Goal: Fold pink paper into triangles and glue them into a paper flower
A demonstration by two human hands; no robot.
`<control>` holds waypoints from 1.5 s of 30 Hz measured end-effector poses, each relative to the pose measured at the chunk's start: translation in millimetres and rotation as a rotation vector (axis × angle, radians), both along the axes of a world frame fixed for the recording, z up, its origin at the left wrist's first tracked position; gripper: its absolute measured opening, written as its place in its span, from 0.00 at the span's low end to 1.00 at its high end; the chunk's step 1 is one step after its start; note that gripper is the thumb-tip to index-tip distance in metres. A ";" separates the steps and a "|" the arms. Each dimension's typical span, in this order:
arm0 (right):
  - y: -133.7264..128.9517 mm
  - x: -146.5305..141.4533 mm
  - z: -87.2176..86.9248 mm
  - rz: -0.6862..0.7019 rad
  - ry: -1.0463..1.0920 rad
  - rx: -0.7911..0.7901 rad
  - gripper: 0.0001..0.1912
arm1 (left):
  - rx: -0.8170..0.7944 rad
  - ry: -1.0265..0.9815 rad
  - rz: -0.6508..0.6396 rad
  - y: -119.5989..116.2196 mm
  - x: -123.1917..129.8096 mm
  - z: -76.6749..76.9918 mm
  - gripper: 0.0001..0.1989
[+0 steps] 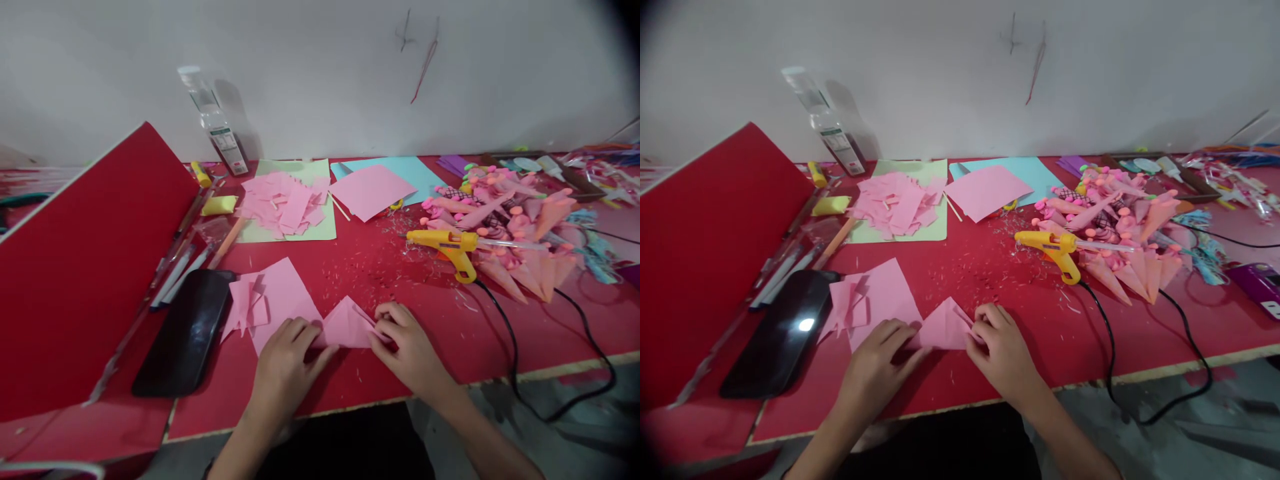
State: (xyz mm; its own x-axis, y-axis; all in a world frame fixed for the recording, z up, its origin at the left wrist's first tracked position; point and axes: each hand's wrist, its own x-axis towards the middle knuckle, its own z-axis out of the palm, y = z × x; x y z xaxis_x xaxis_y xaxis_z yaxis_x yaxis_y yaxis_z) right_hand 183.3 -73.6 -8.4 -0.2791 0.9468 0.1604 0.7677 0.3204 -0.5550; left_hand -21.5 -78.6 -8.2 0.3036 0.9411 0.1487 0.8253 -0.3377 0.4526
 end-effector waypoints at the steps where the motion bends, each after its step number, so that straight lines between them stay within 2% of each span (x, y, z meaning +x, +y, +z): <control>1: 0.2 -0.3 -1.2 -0.009 -0.015 0.005 0.10 | 0.006 -0.006 0.008 0.0 0.4 -0.3 0.12; 8: -0.1 -2.3 -1.7 -0.062 -0.099 0.011 0.10 | -0.010 -0.001 0.047 1.4 2.8 -5.2 0.11; 13: -0.3 -4.5 0.1 -0.099 -0.161 0.011 0.11 | -0.071 0.069 0.069 3.1 7.5 -1.8 0.10; 20: 0.2 -4.0 1.5 -0.120 -0.200 0.028 0.12 | 0.030 0.216 0.103 4.7 10.7 1.3 0.09; 29: 1.0 -6.4 1.9 -0.128 -0.291 0.033 0.11 | -0.025 0.192 0.136 2.4 9.3 2.7 0.11; 31: 1.1 -6.7 1.8 -0.132 -0.307 0.046 0.11 | -0.049 0.184 0.102 3.6 4.6 1.0 0.10; 34: 1.1 -7.0 1.8 -0.135 -0.330 0.046 0.11 | -0.083 0.170 -0.036 8.6 -7.6 -0.8 0.09; 37: 0.6 -7.1 1.0 -0.143 -0.342 0.049 0.11 | -0.123 0.138 -0.173 14.2 -21.1 0.8 0.14; 40: -0.1 -7.1 0.1 -0.143 -0.343 0.065 0.11 | -0.155 0.103 -0.236 17.6 -29.7 4.9 0.20; 45: -0.6 -10.2 4.8 -0.174 -0.367 0.118 0.07 | -0.220 0.133 -0.313 24.3 -34.3 12.2 0.21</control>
